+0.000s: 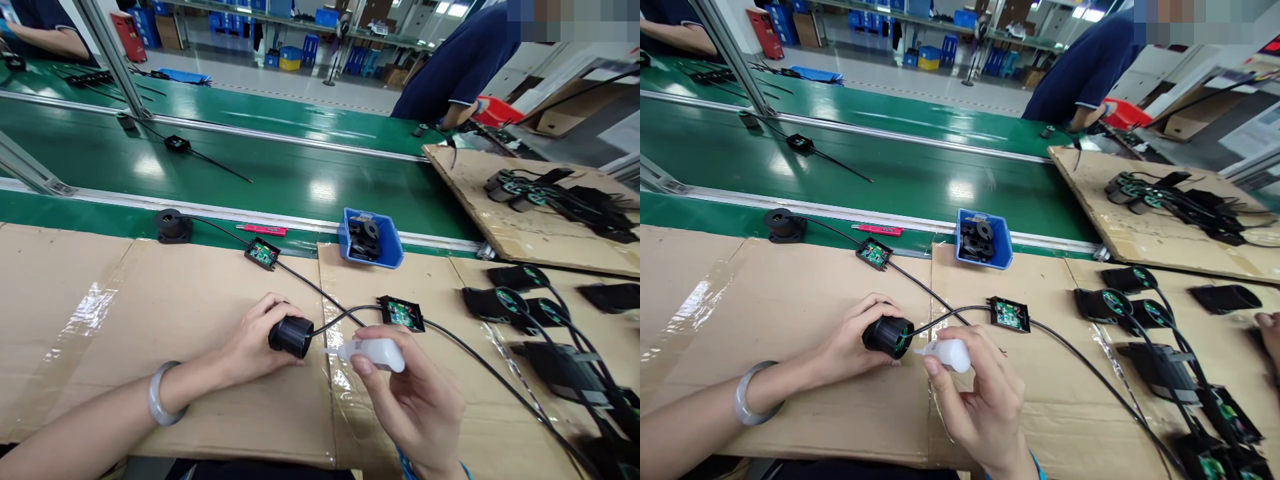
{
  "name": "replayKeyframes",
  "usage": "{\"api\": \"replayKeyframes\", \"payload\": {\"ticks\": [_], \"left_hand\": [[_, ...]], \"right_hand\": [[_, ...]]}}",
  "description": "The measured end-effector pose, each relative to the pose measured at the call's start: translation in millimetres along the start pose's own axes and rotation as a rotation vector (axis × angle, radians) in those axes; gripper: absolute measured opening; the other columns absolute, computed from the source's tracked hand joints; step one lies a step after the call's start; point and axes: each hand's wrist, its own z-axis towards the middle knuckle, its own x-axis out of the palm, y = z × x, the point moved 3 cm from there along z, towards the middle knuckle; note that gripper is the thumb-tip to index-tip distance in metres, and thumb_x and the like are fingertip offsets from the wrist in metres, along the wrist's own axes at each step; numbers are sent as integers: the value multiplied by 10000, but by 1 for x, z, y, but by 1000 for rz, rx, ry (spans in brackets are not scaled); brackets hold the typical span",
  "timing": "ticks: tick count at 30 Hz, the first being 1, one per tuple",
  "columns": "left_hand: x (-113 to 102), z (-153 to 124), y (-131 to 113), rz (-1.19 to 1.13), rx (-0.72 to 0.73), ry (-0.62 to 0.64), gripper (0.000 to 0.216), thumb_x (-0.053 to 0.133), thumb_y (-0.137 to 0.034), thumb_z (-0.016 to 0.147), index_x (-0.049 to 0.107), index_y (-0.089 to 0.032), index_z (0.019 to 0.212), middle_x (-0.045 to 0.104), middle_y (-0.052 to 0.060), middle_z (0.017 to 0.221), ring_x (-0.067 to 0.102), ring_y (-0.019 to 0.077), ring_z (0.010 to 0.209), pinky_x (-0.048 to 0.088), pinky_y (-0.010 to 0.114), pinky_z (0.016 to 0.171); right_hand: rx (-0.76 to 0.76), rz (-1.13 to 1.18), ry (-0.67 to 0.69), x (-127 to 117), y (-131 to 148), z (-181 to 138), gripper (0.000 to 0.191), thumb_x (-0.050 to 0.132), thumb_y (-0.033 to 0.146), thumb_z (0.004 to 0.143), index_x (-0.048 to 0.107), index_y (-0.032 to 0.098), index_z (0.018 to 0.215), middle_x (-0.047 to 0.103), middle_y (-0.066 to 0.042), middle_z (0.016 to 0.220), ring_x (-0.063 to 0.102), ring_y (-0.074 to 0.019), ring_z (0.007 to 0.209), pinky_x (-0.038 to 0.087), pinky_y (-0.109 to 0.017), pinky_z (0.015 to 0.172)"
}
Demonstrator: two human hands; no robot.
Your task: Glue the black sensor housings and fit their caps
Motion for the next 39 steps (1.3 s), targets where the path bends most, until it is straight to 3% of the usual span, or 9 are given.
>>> {"api": "replayKeyframes", "payload": {"ticks": [32,39], "left_hand": [[0,-1,-1,4,4,9,496,870,-152,693,629,-239,1118,584,60,1114,607,255,1093,521,365,920],[-1,-1,-2,8,17,-3,504,874,-152,690,628,-236,1122,586,65,1113,606,254,1084,525,370,915]], "right_hand": [[-46,-106,60,7,7,0,78,584,202,953,592,195,1030,634,-12,767,588,-138,622,451,-248,510],[-43,-86,74,9,6,1,65,587,198,953,591,190,1017,645,-10,785,589,-128,644,468,-239,546]]}}
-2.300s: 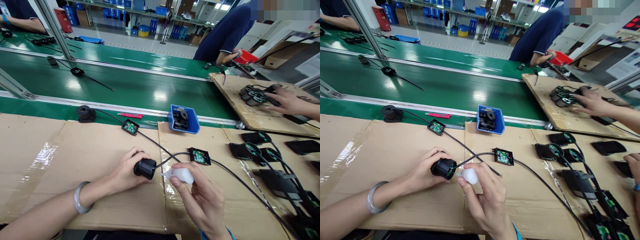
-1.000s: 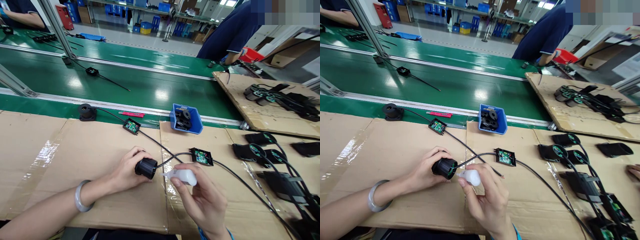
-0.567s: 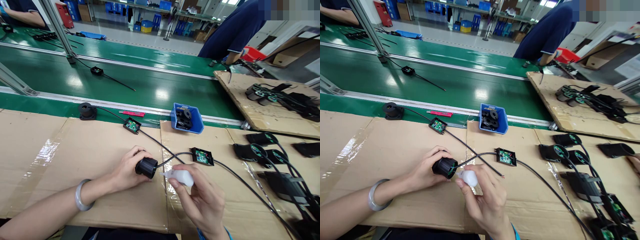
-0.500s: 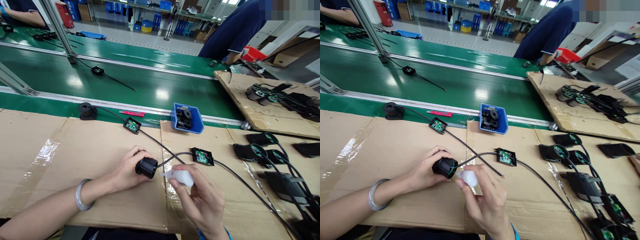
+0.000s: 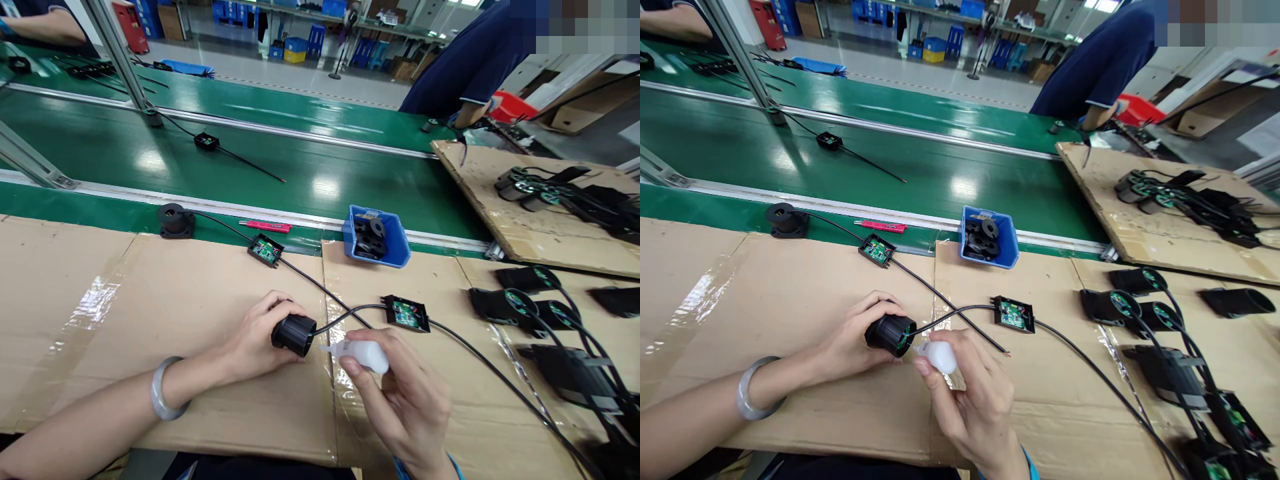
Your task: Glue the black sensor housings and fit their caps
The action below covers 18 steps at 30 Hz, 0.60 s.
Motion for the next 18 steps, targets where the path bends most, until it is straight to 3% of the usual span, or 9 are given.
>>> {"api": "replayKeyframes", "payload": {"ticks": [18], "left_hand": [[1,-1,1,7,-7,19,517,885,-173,697,614,-241,1132,577,67,1124,592,263,1107,516,385,929]], "right_hand": [[-60,0,-31,3,-1,-4,154,625,138,918,602,155,1069,668,-50,844,638,-145,724,531,-244,629]]}}
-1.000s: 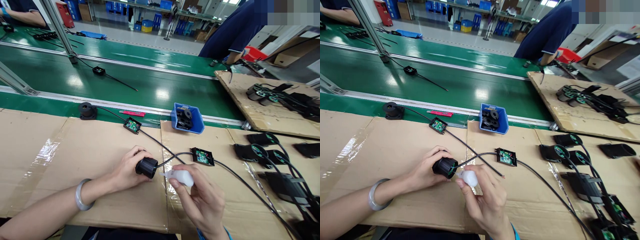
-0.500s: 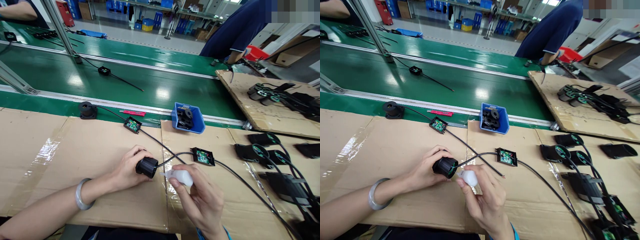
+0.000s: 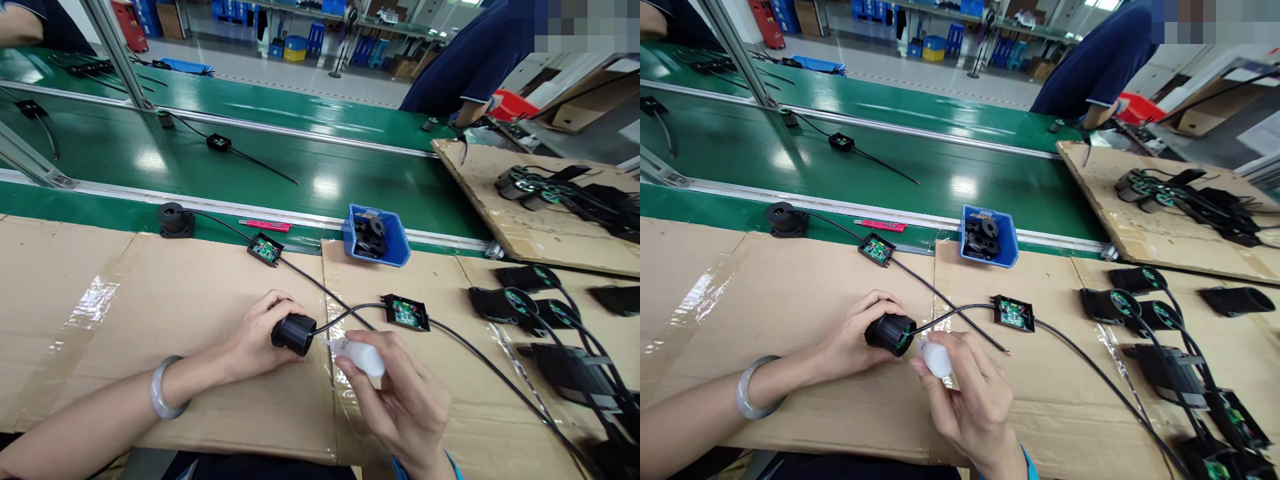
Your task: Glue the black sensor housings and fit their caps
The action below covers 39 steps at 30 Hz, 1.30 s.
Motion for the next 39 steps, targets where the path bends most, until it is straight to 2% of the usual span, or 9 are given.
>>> {"api": "replayKeyframes", "payload": {"ticks": [15,21,25,31,34,36,39], "left_hand": [[0,1,0,4,-1,-8,552,895,-131,668,619,-237,1134,569,51,1116,598,249,1084,508,350,913],[0,2,-2,8,17,-14,547,901,-130,667,619,-222,1127,565,53,1112,592,238,1082,498,334,911],[-1,1,-2,8,20,-9,536,871,-85,671,619,-221,1124,563,56,1117,587,239,1084,494,337,916],[-1,0,0,1,7,-5,528,863,-108,679,619,-220,1134,567,63,1128,582,246,1095,489,349,923],[0,1,0,-36,-28,1,605,860,-104,660,612,-216,1201,567,79,1161,577,260,1117,476,377,956],[0,1,-1,-101,-80,3,610,857,-106,642,632,-215,1198,574,80,1155,574,272,1118,462,401,972],[4,2,-2,-382,-216,53,521,877,-151,624,652,-190,1092,626,61,1074,597,251,1032,467,389,926]], "right_hand": [[56,90,59,-2,5,-2,111,595,131,920,593,179,1021,655,-30,806,612,-133,675,503,-227,580],[79,111,62,-3,4,-1,76,592,160,937,596,172,1011,638,-8,811,597,-101,700,489,-188,619],[58,95,45,-2,2,1,76,597,143,936,595,160,1011,642,-12,826,594,-95,724,495,-182,668],[59,60,11,-5,-1,-2,88,610,160,939,609,164,1027,648,-15,816,590,-105,701,513,-201,648],[180,142,-51,-10,-7,-11,118,631,206,936,641,174,1049,661,-45,867,623,-144,749,540,-245,637],[277,236,-164,-13,-12,-19,139,623,257,944,657,167,1044,660,-75,883,642,-182,749,539,-279,571],[339,357,-345,-14,-16,-26,169,605,298,954,665,155,1020,660,-97,874,649,-206,686,520,-305,490]]}}
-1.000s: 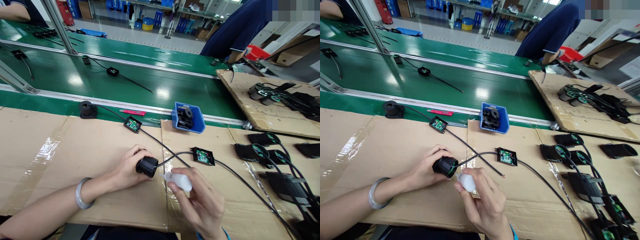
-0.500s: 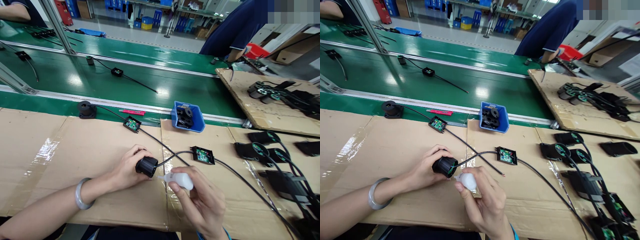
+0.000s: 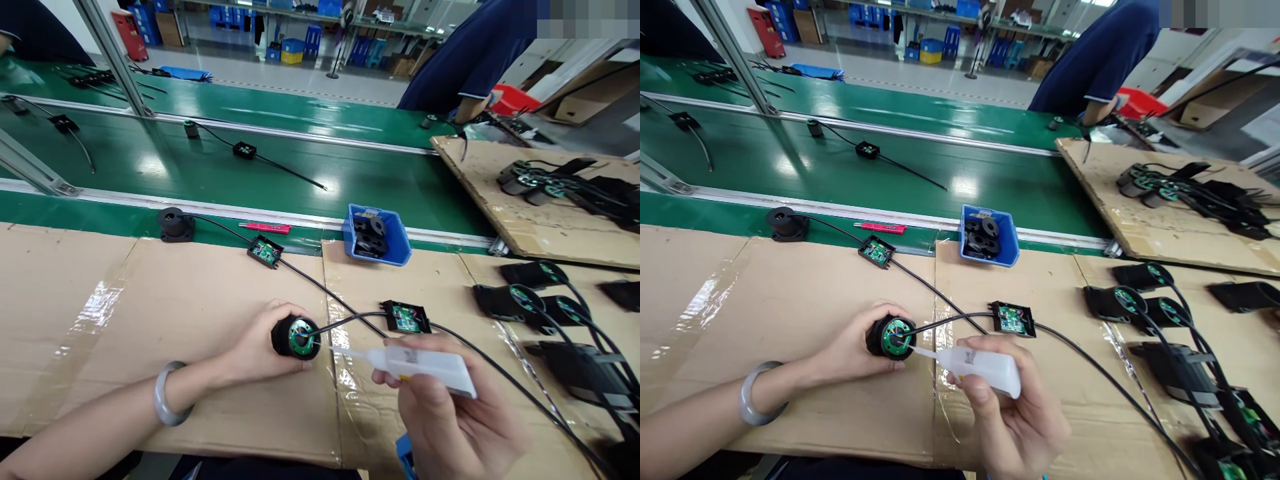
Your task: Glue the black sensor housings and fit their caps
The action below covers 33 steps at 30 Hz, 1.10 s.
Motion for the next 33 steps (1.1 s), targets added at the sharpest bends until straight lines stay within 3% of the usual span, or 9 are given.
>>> {"api": "replayKeyframes", "payload": {"ticks": [4,7,19,33], "left_hand": [[10,-3,1,-470,-288,123,560,911,-152,572,614,-162,1046,659,21,947,603,178,869,484,315,803],[14,-6,0,-635,-397,138,608,915,-90,516,619,-151,1044,665,12,931,596,157,870,481,276,777],[27,-15,4,-882,-483,179,577,929,-45,477,624,-143,956,671,0,852,607,121,779,485,182,626],[28,-16,5,-933,-488,182,541,932,-28,483,646,-141,928,666,-2,825,618,122,771,470,167,628]], "right_hand": [[-27,-27,23,4,-1,-2,151,648,268,929,674,166,1037,672,-82,894,660,-196,695,548,-318,544],[-96,-105,127,9,4,0,158,669,227,909,672,175,1058,678,-68,919,653,-178,728,557,-304,597],[-349,-218,298,31,34,15,153,591,137,917,604,129,1070,681,-47,883,644,-121,744,542,-214,635],[-320,-250,328,33,36,16,123,595,222,940,600,167,1050,689,-51,846,676,-149,699,542,-236,572]]}}
